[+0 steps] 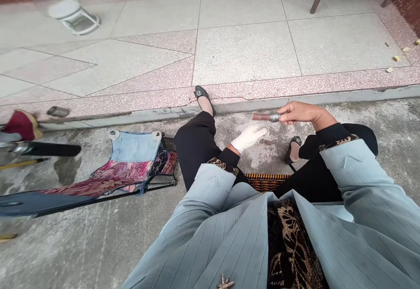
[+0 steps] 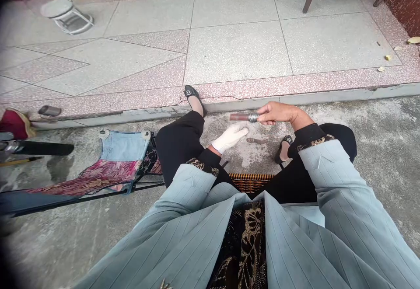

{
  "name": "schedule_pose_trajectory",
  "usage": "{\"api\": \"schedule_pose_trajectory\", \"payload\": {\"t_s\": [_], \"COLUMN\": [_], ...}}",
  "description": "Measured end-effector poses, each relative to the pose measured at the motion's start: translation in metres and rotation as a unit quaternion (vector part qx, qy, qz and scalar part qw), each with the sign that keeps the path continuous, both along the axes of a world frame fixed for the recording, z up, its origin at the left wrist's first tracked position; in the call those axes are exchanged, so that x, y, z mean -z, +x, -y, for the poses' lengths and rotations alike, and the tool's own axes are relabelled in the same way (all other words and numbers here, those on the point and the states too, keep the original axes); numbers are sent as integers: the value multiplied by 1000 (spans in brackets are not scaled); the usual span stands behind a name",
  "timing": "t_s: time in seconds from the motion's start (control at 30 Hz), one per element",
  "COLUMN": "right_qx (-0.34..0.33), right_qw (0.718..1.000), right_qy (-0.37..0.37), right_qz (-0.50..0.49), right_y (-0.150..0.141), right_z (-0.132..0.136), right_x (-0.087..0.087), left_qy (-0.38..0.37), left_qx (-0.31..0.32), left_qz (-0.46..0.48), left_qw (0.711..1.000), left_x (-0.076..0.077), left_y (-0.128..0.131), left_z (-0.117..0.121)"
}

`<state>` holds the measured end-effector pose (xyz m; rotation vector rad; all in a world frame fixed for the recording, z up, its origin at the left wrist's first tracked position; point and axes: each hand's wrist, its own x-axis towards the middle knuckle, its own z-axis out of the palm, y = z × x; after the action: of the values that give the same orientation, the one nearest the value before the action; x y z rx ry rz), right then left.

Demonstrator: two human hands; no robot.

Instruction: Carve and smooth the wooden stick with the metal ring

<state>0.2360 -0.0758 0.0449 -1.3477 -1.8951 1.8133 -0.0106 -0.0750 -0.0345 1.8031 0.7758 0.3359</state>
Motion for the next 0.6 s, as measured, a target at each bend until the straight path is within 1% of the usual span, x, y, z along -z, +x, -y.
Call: {"api": "schedule_pose_trajectory", "payload": {"t_s": [0.03, 0.1, 0.2, 0.27, 0.33, 0.4, 0.43, 0.5, 0.53, 0.6], "right_qx": [42, 97, 133, 135, 108, 58, 27, -51, -95, -165], "right_qw": [999, 995, 983, 967, 938, 904, 891, 878, 880, 896], "right_qy": [10, 24, 31, 50, 95, 136, 141, 117, 85, 2], "right_qz": [1, 28, 119, 211, 315, 400, 430, 461, 458, 413], "right_y": [-1, -6, -16, -21, -24, -28, -30, -32, -32, -30], "right_z": [0, -1, -4, -7, -9, -10, -9, -8, -7, -5], "right_x": [2, 8, 18, 21, 23, 23, 24, 26, 28, 32], "left_qy": [-3, 2, 29, 49, 63, 77, 81, 80, 76, 64], "left_qx": [11, 42, 66, 78, 87, 96, 97, 100, 105, 112], "left_qz": [-3, -14, -26, -34, -48, -65, -72, -76, -74, -68], "left_qw": [1000, 999, 997, 995, 993, 990, 989, 989, 989, 989], "left_x": [1, 2, 5, 7, 10, 11, 11, 11, 11, 10], "left_y": [1, 3, 4, 5, 6, 7, 7, 7, 7, 5], "left_z": [1, 2, 2, 2, 2, 3, 4, 5, 5, 3]}}
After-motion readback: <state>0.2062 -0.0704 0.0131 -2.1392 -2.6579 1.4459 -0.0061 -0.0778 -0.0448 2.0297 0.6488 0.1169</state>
